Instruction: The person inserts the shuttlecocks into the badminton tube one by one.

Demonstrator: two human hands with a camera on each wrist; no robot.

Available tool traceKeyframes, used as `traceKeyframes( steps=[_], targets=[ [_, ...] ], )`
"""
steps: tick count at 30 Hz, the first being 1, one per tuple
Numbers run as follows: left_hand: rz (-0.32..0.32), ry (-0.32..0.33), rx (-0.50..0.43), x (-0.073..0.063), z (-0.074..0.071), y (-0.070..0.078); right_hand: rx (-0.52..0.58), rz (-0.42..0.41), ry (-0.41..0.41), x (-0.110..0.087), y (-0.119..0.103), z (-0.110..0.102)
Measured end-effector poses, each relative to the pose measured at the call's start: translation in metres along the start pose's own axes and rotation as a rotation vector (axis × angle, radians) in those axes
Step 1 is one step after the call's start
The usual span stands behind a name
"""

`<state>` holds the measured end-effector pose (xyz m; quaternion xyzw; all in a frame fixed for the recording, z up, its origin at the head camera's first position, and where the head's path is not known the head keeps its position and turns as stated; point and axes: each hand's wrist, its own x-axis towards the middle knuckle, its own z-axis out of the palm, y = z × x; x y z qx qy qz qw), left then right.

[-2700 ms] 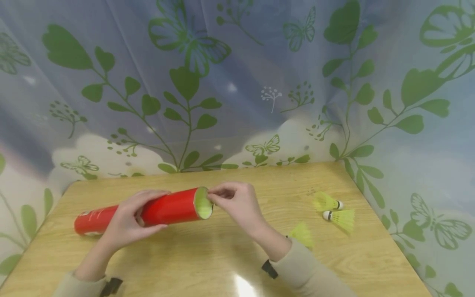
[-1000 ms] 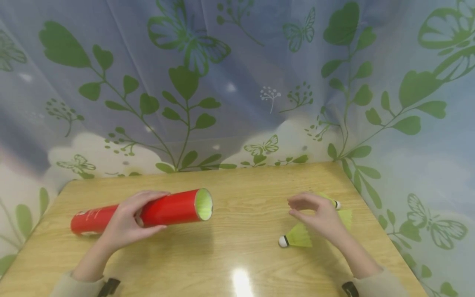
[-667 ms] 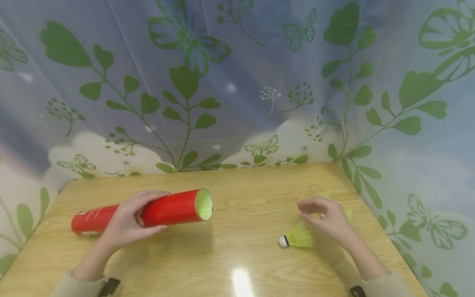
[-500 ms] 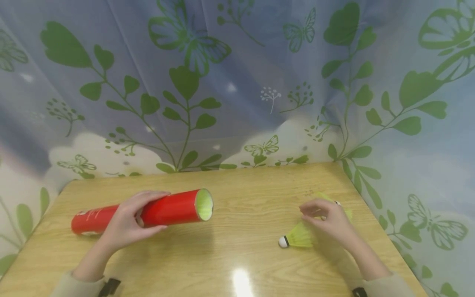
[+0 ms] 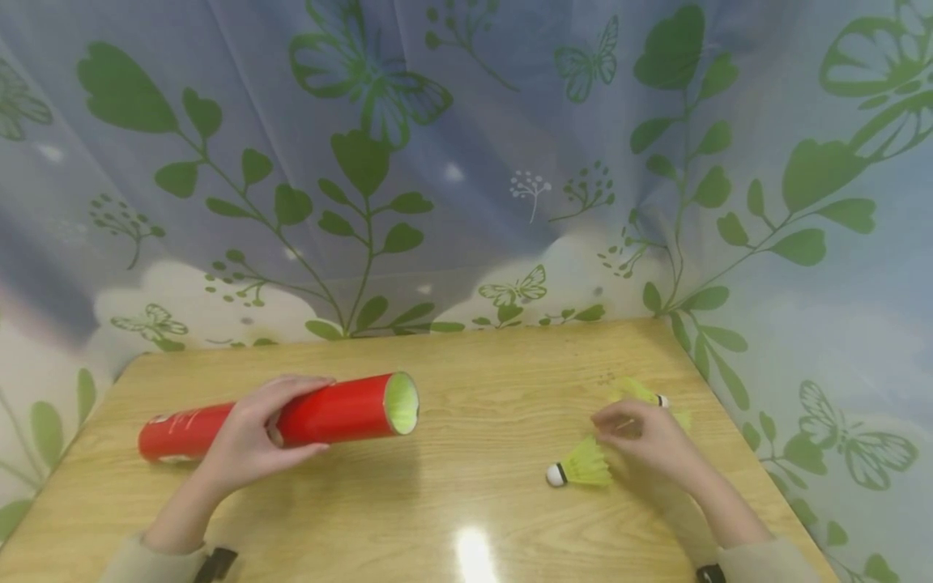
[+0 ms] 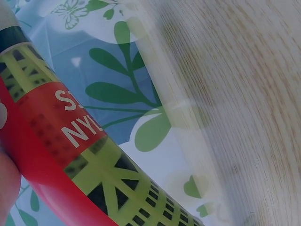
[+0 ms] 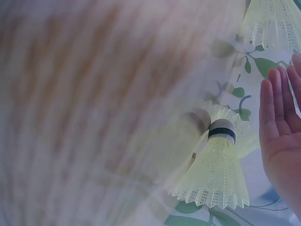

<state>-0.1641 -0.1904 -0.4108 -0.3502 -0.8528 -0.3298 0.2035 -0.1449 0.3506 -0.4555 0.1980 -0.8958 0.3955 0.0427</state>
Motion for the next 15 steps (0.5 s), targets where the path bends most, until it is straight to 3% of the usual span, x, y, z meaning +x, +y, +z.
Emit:
traceKeyframes(
  steps=[15],
  targets=[
    [0.002, 0.008, -0.005, -0.0005, -0.0005, 0.0003, -0.007, -0.025, -0.048, 0.0030, 0.0038, 0.0058]
  ],
)
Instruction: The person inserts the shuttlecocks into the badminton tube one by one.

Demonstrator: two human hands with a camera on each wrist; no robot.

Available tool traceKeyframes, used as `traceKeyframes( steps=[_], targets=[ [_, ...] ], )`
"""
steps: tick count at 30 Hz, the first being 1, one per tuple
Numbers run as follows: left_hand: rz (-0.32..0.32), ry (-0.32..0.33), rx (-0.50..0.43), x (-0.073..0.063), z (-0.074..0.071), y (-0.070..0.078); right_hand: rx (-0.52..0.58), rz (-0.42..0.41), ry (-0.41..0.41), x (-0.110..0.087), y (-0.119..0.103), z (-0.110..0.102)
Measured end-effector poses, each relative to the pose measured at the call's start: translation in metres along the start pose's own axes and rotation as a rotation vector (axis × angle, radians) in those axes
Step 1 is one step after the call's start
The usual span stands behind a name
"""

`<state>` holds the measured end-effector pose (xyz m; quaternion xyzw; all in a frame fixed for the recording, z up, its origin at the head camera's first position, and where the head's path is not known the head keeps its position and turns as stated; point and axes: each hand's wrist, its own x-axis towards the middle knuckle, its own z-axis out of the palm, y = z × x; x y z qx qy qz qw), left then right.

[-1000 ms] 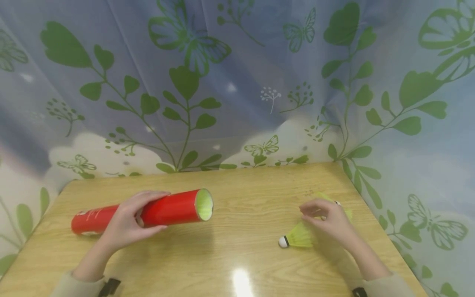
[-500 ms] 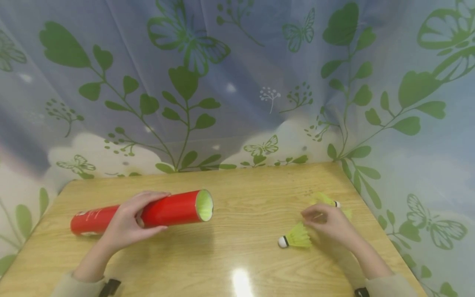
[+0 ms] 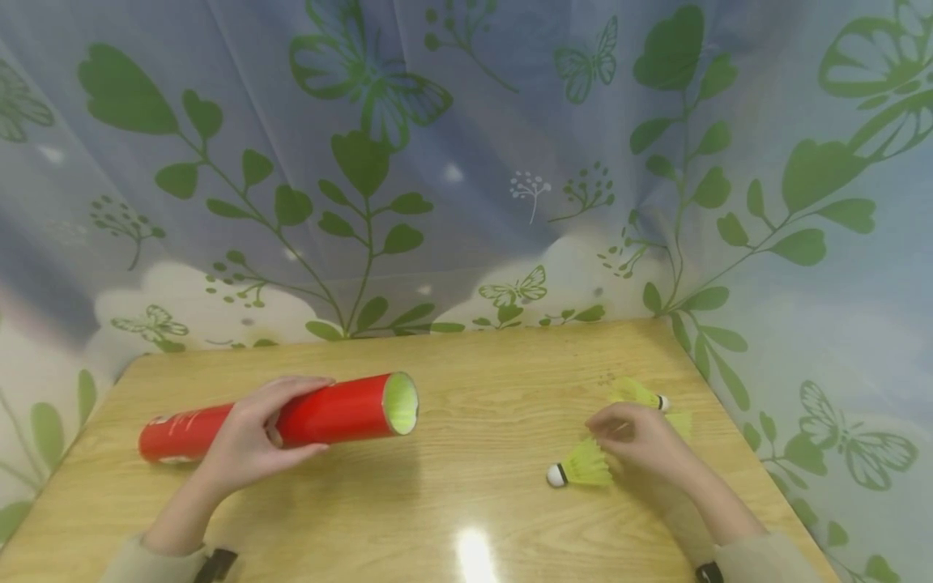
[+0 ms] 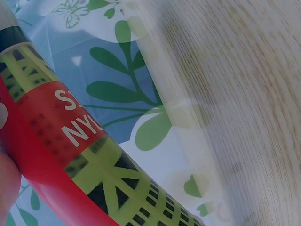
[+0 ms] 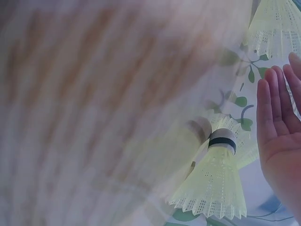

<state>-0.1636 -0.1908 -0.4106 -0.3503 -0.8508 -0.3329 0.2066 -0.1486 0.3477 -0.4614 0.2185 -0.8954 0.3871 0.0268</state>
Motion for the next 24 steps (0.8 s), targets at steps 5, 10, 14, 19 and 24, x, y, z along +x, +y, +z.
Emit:
traceKeyframes(
  steps=[5, 10, 14, 19, 24],
  targets=[
    [0.005, 0.006, 0.007, 0.0000, -0.0001, 0.0001, -0.012, -0.022, -0.009, 0.0008, -0.0012, 0.0015],
    [0.007, 0.006, 0.006, -0.0002, -0.0001, 0.0003, -0.022, -0.051, -0.010, 0.0013, -0.0009, 0.0015],
    [0.008, 0.005, 0.000, -0.0005, 0.0000, 0.0004, -0.020, -0.060, -0.006, 0.0015, -0.0006, 0.0022],
    [0.008, 0.007, 0.001, -0.0008, -0.0002, 0.0002, -0.012, -0.037, -0.002, 0.0015, -0.0021, 0.0030],
    [0.007, 0.005, 0.004, -0.0005, -0.0002, -0.0002, -0.016, -0.011, -0.005, 0.0025, -0.0047, 0.0035]
  ],
)
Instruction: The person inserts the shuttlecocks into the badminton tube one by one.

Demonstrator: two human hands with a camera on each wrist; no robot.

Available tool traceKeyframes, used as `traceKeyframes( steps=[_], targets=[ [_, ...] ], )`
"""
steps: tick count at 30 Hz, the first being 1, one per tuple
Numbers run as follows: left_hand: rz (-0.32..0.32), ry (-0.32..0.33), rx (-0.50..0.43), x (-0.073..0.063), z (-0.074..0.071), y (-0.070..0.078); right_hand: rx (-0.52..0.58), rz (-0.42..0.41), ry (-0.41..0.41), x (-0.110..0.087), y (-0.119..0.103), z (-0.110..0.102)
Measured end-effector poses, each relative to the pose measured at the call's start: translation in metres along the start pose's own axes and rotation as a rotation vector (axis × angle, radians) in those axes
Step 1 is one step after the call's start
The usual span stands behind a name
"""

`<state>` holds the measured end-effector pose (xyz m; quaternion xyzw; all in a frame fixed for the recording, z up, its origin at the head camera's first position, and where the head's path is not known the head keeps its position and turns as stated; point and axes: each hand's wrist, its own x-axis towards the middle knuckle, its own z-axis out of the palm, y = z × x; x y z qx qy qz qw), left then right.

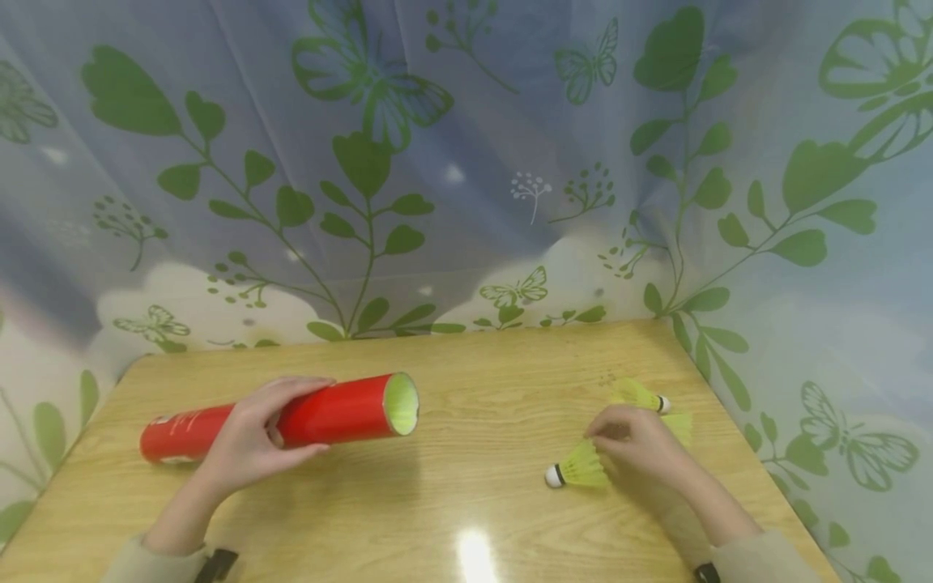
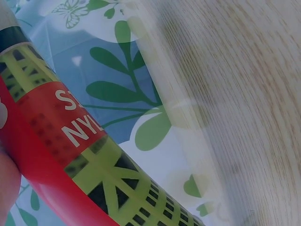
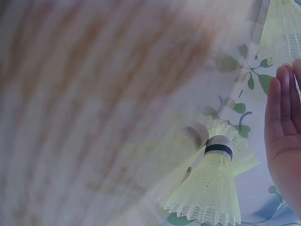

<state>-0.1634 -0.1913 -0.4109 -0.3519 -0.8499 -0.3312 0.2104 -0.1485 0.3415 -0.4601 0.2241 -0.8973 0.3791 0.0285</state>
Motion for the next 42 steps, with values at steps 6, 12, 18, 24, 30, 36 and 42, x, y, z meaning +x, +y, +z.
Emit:
traceKeyframes(
  steps=[6, 12, 18, 24, 30, 36, 42],
  targets=[
    [-0.010, -0.008, 0.007, 0.000, 0.000, 0.000, -0.028, 0.003, 0.023, 0.000, -0.002, 0.000],
    [-0.010, -0.011, 0.002, 0.000, 0.000, 0.000, -0.055, -0.011, 0.063, 0.003, -0.009, -0.001],
    [-0.008, -0.014, 0.017, 0.001, 0.000, 0.001, -0.066, -0.001, 0.074, 0.009, -0.022, -0.002],
    [-0.002, -0.015, 0.015, 0.001, 0.000, 0.001, -0.081, 0.013, 0.072, 0.018, -0.034, -0.002],
    [-0.003, -0.015, 0.020, 0.001, 0.000, 0.001, -0.068, -0.007, 0.071, 0.030, -0.044, 0.000],
    [-0.009, -0.007, 0.015, 0.001, 0.000, 0.001, -0.063, -0.051, 0.075, 0.046, -0.056, 0.003],
    [-0.010, -0.005, 0.027, 0.001, 0.000, 0.001, -0.063, -0.085, 0.086, 0.061, -0.072, 0.003]
  ],
)
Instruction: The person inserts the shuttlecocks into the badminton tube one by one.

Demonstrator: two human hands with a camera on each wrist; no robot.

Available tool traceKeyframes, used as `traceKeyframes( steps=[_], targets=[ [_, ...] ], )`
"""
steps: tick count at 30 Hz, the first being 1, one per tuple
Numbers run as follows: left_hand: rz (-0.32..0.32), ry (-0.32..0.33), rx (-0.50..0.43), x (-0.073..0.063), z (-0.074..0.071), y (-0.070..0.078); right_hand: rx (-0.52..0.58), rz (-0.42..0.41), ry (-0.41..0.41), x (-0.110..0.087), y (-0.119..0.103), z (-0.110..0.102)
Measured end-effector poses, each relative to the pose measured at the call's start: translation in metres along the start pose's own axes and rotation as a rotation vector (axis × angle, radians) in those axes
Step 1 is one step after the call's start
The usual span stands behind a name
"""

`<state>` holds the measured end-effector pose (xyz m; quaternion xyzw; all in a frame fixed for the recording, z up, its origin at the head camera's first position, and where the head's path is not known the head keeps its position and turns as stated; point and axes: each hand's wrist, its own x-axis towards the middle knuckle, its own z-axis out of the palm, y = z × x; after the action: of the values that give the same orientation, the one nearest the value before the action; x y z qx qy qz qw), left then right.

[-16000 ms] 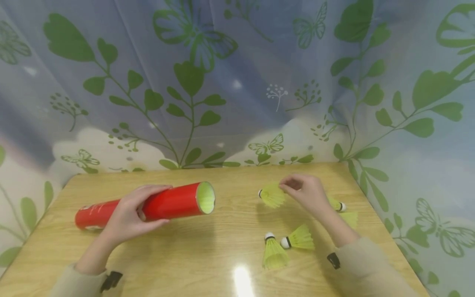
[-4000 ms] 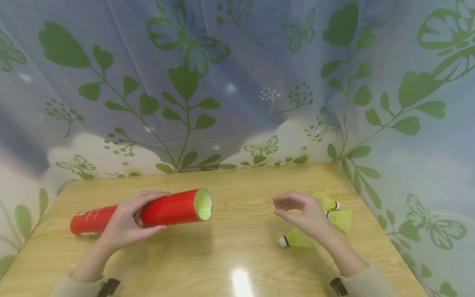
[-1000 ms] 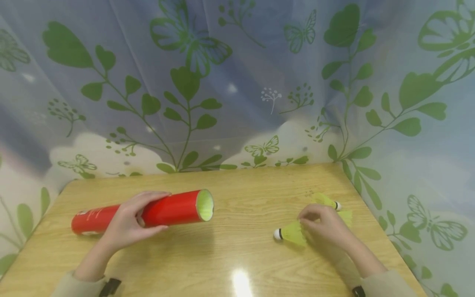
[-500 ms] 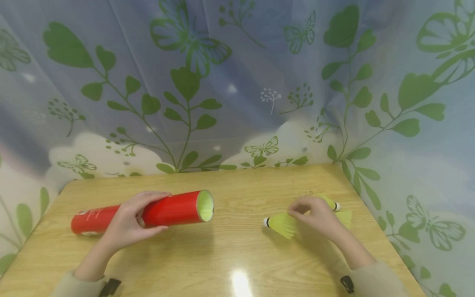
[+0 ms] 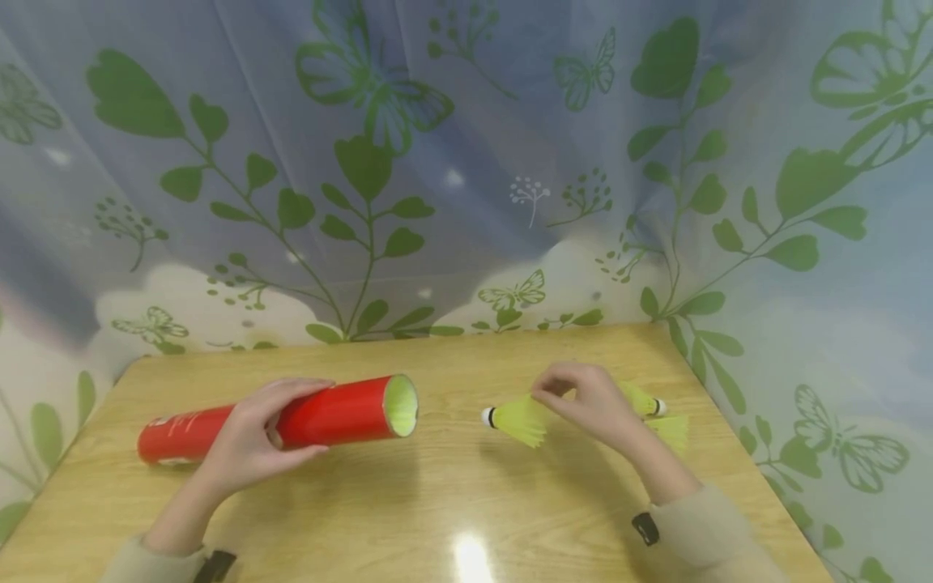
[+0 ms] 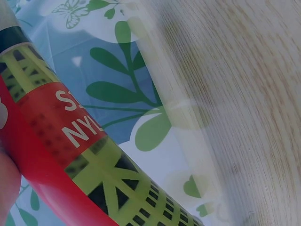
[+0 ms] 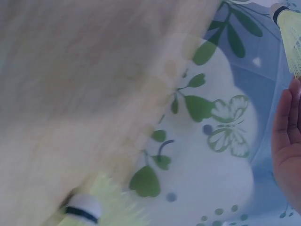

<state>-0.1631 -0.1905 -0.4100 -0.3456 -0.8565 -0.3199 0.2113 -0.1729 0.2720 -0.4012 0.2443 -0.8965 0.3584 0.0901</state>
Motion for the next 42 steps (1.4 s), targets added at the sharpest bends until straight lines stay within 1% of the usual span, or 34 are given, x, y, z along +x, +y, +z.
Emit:
traceKeyframes(
  steps=[8, 15, 24, 34, 42],
  targets=[
    [0.000, 0.004, -0.014, -0.001, 0.001, -0.001, 0.006, -0.047, 0.032, 0.017, -0.019, 0.000],
    [-0.009, -0.003, 0.002, 0.000, 0.000, 0.001, 0.044, -0.148, 0.067, 0.028, -0.040, 0.000],
    [-0.010, -0.006, 0.008, 0.001, 0.000, 0.002, 0.092, -0.227, 0.095, 0.040, -0.063, 0.003],
    [-0.001, -0.003, -0.012, 0.000, 0.001, 0.001, 0.149, -0.293, 0.060, 0.054, -0.086, 0.014],
    [0.009, 0.000, -0.020, 0.001, 0.001, 0.000, 0.163, -0.299, 0.016, 0.060, -0.093, 0.023]
  ],
)
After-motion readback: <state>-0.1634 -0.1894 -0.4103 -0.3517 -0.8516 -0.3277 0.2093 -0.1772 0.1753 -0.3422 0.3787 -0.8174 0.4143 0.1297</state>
